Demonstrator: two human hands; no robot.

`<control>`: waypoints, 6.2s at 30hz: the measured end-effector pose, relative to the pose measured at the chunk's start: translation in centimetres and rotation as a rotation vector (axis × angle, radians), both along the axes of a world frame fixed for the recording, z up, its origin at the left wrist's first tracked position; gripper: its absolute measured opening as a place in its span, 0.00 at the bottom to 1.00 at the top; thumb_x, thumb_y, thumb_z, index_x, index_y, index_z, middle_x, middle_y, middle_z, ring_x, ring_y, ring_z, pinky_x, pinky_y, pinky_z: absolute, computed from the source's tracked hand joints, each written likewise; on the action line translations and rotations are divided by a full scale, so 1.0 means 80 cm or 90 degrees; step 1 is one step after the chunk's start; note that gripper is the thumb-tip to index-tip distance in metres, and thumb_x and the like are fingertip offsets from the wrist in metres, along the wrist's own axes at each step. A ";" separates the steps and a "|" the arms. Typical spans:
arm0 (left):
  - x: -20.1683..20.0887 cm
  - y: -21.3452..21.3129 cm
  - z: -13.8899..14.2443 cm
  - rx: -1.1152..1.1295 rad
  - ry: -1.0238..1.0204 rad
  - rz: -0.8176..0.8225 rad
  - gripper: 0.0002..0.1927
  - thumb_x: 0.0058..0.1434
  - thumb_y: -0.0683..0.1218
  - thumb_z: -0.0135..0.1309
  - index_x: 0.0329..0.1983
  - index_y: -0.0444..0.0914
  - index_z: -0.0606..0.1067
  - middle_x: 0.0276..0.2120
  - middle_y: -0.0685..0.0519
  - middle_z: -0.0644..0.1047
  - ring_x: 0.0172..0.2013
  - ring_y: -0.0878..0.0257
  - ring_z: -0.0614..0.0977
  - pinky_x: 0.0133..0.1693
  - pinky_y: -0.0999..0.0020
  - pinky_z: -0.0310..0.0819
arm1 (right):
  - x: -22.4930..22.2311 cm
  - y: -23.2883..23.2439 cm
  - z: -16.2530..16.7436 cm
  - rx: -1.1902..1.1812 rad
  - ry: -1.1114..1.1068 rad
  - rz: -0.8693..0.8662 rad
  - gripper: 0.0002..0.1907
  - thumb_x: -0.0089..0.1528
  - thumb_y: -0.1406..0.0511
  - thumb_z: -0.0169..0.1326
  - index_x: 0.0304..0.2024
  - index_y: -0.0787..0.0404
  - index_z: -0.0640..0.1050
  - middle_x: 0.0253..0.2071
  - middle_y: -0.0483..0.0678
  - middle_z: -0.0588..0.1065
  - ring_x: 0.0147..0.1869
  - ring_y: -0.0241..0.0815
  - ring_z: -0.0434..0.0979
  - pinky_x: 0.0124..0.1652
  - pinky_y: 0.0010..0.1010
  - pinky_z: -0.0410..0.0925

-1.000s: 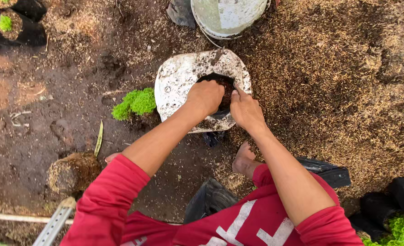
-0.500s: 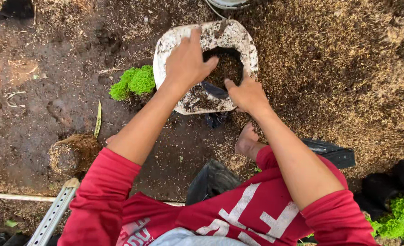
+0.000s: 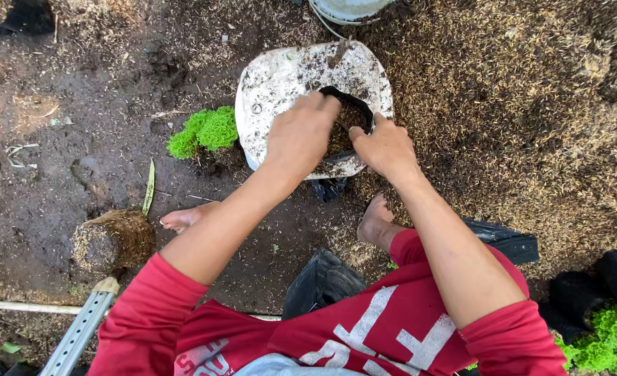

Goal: The person fills a black nursery bag with soil, places a small green plant inside, and covers the roots with more soil. The person works by hand, handling soil and the plant directly without tools.

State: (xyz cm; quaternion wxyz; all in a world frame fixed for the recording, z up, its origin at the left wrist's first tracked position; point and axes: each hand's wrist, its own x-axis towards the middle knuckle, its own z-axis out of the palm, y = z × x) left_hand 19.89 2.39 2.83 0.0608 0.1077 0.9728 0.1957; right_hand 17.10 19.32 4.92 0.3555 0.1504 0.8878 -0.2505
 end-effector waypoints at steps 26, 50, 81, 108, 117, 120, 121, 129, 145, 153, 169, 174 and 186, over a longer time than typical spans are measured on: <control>-0.058 0.055 -0.033 -0.056 -0.045 -0.232 0.07 0.53 0.46 0.58 0.27 0.38 0.83 0.31 0.46 0.83 0.38 0.49 0.86 0.37 0.53 0.81 | 0.009 0.025 -0.024 -0.028 0.059 0.073 0.42 0.58 0.63 0.50 0.75 0.64 0.56 0.47 0.74 0.77 0.54 0.71 0.78 0.59 0.48 0.68; -0.044 0.016 -0.017 -0.053 -0.192 -0.176 0.11 0.56 0.40 0.53 0.38 0.43 0.84 0.35 0.43 0.83 0.40 0.45 0.85 0.42 0.52 0.80 | 0.004 0.009 0.003 -0.035 -0.052 -0.043 0.36 0.61 0.52 0.48 0.71 0.53 0.68 0.51 0.63 0.81 0.48 0.61 0.87 0.52 0.41 0.74; -0.034 0.022 -0.057 -0.095 -0.033 -0.283 0.08 0.56 0.44 0.55 0.25 0.41 0.83 0.27 0.46 0.82 0.32 0.50 0.86 0.32 0.55 0.80 | 0.011 0.010 -0.015 -0.061 0.069 0.093 0.48 0.55 0.61 0.56 0.74 0.68 0.54 0.52 0.73 0.75 0.61 0.66 0.75 0.61 0.43 0.66; -0.044 0.022 -0.029 -0.109 -0.112 -0.224 0.09 0.63 0.45 0.52 0.37 0.37 0.82 0.37 0.46 0.82 0.42 0.51 0.83 0.39 0.55 0.80 | 0.010 0.016 -0.016 -0.055 0.044 0.078 0.34 0.61 0.54 0.48 0.68 0.63 0.68 0.55 0.70 0.74 0.62 0.66 0.73 0.63 0.46 0.63; -0.033 0.021 -0.022 -0.100 -0.117 -0.226 0.10 0.62 0.43 0.51 0.40 0.40 0.82 0.44 0.50 0.80 0.47 0.52 0.82 0.43 0.55 0.79 | 0.012 0.018 -0.030 -0.038 0.029 0.075 0.35 0.61 0.54 0.47 0.70 0.59 0.67 0.59 0.67 0.73 0.66 0.65 0.71 0.65 0.46 0.63; -0.033 0.021 -0.023 -0.067 -0.075 -0.196 0.11 0.61 0.42 0.51 0.42 0.39 0.82 0.44 0.50 0.80 0.47 0.53 0.81 0.43 0.55 0.79 | 0.012 0.011 -0.023 -0.039 0.014 0.062 0.33 0.64 0.53 0.42 0.70 0.58 0.67 0.58 0.67 0.74 0.64 0.65 0.73 0.65 0.46 0.63; -0.034 0.022 -0.024 -0.081 -0.096 -0.218 0.11 0.61 0.42 0.50 0.41 0.38 0.82 0.44 0.50 0.79 0.47 0.52 0.81 0.42 0.55 0.79 | 0.011 0.009 -0.020 -0.043 -0.007 0.035 0.32 0.66 0.53 0.38 0.71 0.56 0.67 0.56 0.67 0.76 0.63 0.65 0.75 0.65 0.45 0.63; -0.036 0.026 -0.030 -0.112 -0.099 -0.194 0.10 0.62 0.42 0.50 0.37 0.37 0.82 0.42 0.49 0.80 0.46 0.52 0.82 0.42 0.56 0.80 | 0.007 0.003 -0.007 -0.040 0.008 0.004 0.32 0.68 0.52 0.33 0.74 0.51 0.59 0.62 0.63 0.71 0.68 0.66 0.67 0.68 0.46 0.56; -0.031 0.019 -0.013 0.019 -0.145 -0.143 0.12 0.54 0.40 0.54 0.40 0.37 0.83 0.38 0.42 0.83 0.42 0.46 0.84 0.45 0.51 0.79 | 0.010 0.004 0.004 -0.118 -0.032 -0.023 0.36 0.63 0.53 0.42 0.73 0.56 0.61 0.57 0.66 0.75 0.52 0.67 0.83 0.57 0.47 0.71; -0.118 -0.012 -0.008 0.584 -0.291 0.398 0.26 0.64 0.52 0.53 0.64 0.41 0.69 0.50 0.41 0.81 0.44 0.50 0.86 0.46 0.56 0.81 | -0.022 0.022 0.024 -0.215 0.061 -0.158 0.39 0.67 0.45 0.41 0.74 0.59 0.59 0.75 0.58 0.59 0.79 0.56 0.55 0.72 0.45 0.51; -0.420 -0.026 -0.080 1.160 -0.459 0.444 0.34 0.61 0.53 0.54 0.66 0.51 0.52 0.69 0.40 0.59 0.58 0.29 0.75 0.50 0.43 0.83 | -0.405 0.041 -0.020 -0.499 0.136 -0.400 0.48 0.61 0.51 0.53 0.76 0.47 0.42 0.74 0.55 0.55 0.65 0.68 0.73 0.58 0.55 0.73; -0.434 -0.028 -0.091 1.177 -0.439 0.432 0.29 0.65 0.52 0.48 0.65 0.50 0.51 0.68 0.41 0.61 0.58 0.30 0.75 0.49 0.44 0.84 | -0.429 0.037 -0.022 -0.532 0.148 -0.378 0.37 0.62 0.57 0.51 0.72 0.56 0.61 0.65 0.59 0.72 0.57 0.67 0.82 0.52 0.51 0.80; -0.485 -0.056 -0.014 0.793 -0.466 0.477 0.29 0.66 0.59 0.29 0.71 0.55 0.45 0.66 0.42 0.65 0.57 0.36 0.78 0.52 0.41 0.79 | -0.486 0.068 0.003 -0.407 0.151 -0.297 0.36 0.69 0.58 0.38 0.78 0.46 0.44 0.59 0.54 0.69 0.49 0.62 0.81 0.48 0.48 0.78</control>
